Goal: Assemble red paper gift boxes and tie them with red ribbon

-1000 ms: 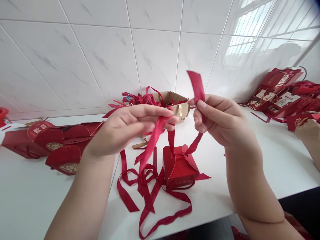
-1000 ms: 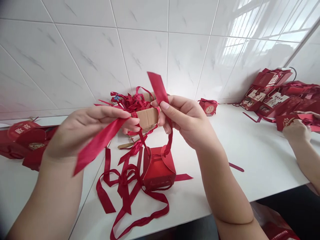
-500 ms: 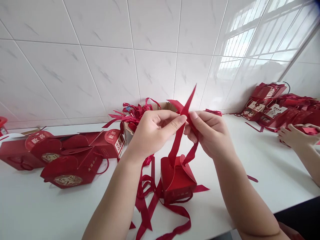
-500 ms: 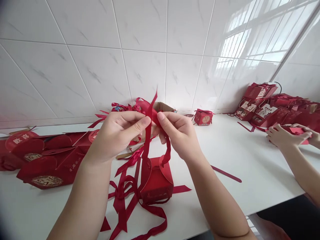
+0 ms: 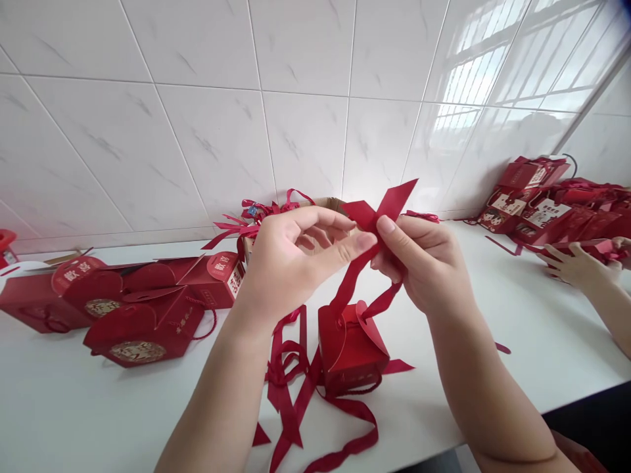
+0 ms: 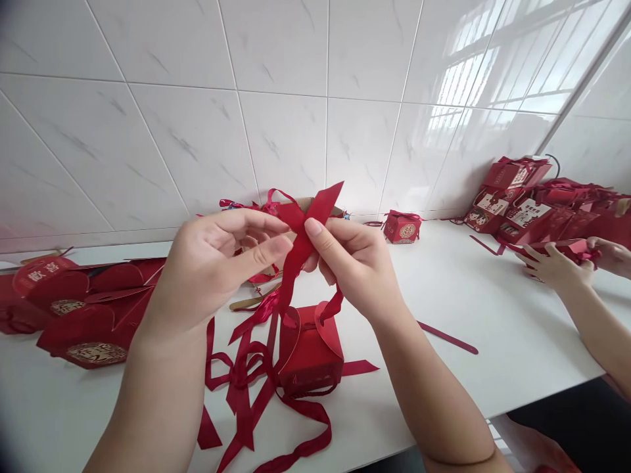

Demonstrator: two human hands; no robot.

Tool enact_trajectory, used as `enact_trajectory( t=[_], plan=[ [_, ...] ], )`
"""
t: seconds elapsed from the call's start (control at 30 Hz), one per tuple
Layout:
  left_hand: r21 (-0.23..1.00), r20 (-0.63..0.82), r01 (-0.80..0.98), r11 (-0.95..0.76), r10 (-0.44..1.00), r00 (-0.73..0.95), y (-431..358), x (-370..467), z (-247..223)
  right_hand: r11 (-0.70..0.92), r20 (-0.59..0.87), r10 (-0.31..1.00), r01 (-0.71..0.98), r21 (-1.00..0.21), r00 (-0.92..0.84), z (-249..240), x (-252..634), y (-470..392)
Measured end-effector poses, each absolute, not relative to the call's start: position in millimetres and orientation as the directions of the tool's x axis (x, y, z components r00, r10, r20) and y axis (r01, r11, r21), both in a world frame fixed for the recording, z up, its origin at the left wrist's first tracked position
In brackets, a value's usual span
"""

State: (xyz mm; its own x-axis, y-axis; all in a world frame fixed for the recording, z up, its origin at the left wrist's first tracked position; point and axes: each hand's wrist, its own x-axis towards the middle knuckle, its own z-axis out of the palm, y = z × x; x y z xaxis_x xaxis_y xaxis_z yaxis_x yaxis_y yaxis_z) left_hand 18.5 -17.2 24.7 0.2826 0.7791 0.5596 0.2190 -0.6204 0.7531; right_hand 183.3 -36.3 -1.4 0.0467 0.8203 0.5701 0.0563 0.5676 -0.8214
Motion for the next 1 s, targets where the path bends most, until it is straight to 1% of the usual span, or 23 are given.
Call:
enact_trajectory(
  t=[0.13, 0.23, 0.3, 0.37, 0.4, 0.47, 0.53, 0.6, 0.67, 0.73, 0.77, 0.8, 0.83, 0.9, 0.93, 1.0],
  plan=[
    [0.735, 0.650, 0.123, -0.666, 0.745, 0.151, -13, 24, 19, 0.545, 0.549, 0.836, 0.124, -0.829, -0.002, -3, 183, -37],
    [0.714, 0.684, 0.081, -0.695, 0.718, 0.129, -11, 28, 15, 0.535, 0.537, 0.843, 0.154, -0.831, -0.030, -3, 182, -38],
    [0.662, 0.734, 0.090, -0.744, 0.668, 0.118, -11, 29, 14, 0.495, 0.491, 0.869, 0.092, -0.864, -0.067, -3, 183, -37],
    [0.561, 0.810, 0.119, -0.820, 0.572, 0.129, -12, 27, 14, 0.413, 0.416, 0.898, -0.050, -0.909, -0.146, -2, 186, -34],
    [0.499, 0.842, 0.137, -0.856, 0.516, 0.159, -12, 25, 15, 0.364, 0.384, 0.903, -0.132, -0.922, -0.194, -1, 188, -32],
    [0.375, 0.867, 0.176, -0.910, 0.412, 0.280, -12, 21, 15, 0.273, 0.345, 0.898, -0.270, -0.924, -0.273, 0, 193, -27],
    [0.270, 0.832, 0.223, -0.937, 0.343, 0.436, -11, 17, 15, 0.200, 0.320, 0.893, -0.357, -0.912, -0.317, 2, 199, -23],
    [0.191, 0.768, 0.287, -0.939, 0.325, 0.551, -9, 14, 14, 0.133, 0.289, 0.885, -0.396, -0.909, -0.364, 2, 203, -19],
    [0.158, 0.701, 0.353, -0.922, 0.356, 0.618, -7, 12, 13, 0.126, 0.282, 0.874, -0.376, -0.918, -0.395, 2, 205, -19],
    [0.188, 0.618, 0.406, -0.895, 0.429, 0.659, -5, 11, 12, 0.226, 0.318, 0.876, -0.274, -0.935, -0.362, 3, 205, -22],
    [0.224, 0.573, 0.425, -0.877, 0.471, 0.671, -5, 10, 12, 0.309, 0.348, 0.881, -0.167, -0.936, -0.320, 3, 205, -25],
    [0.267, 0.538, 0.441, -0.857, 0.512, 0.669, -5, 9, 13, 0.392, 0.382, 0.884, -0.019, -0.920, -0.270, 3, 204, -29],
    [0.314, 0.518, 0.454, -0.834, 0.551, 0.654, -6, 9, 13, 0.459, 0.420, 0.879, 0.159, -0.874, -0.225, 3, 204, -33],
    [0.407, 0.512, 0.464, -0.787, 0.617, 0.597, -6, 8, 15, 0.523, 0.504, 0.844, 0.495, -0.694, -0.184, 4, 203, -41],
    [0.446, 0.525, 0.466, -0.764, 0.645, 0.556, -6, 8, 15, 0.530, 0.546, 0.818, 0.609, -0.590, -0.183, 5, 203, -44],
    [0.505, 0.557, 0.477, -0.720, 0.693, 0.457, -5, 8, 16, 0.544, 0.636, 0.749, 0.719, -0.433, -0.183, 6, 203, -48]
  ],
)
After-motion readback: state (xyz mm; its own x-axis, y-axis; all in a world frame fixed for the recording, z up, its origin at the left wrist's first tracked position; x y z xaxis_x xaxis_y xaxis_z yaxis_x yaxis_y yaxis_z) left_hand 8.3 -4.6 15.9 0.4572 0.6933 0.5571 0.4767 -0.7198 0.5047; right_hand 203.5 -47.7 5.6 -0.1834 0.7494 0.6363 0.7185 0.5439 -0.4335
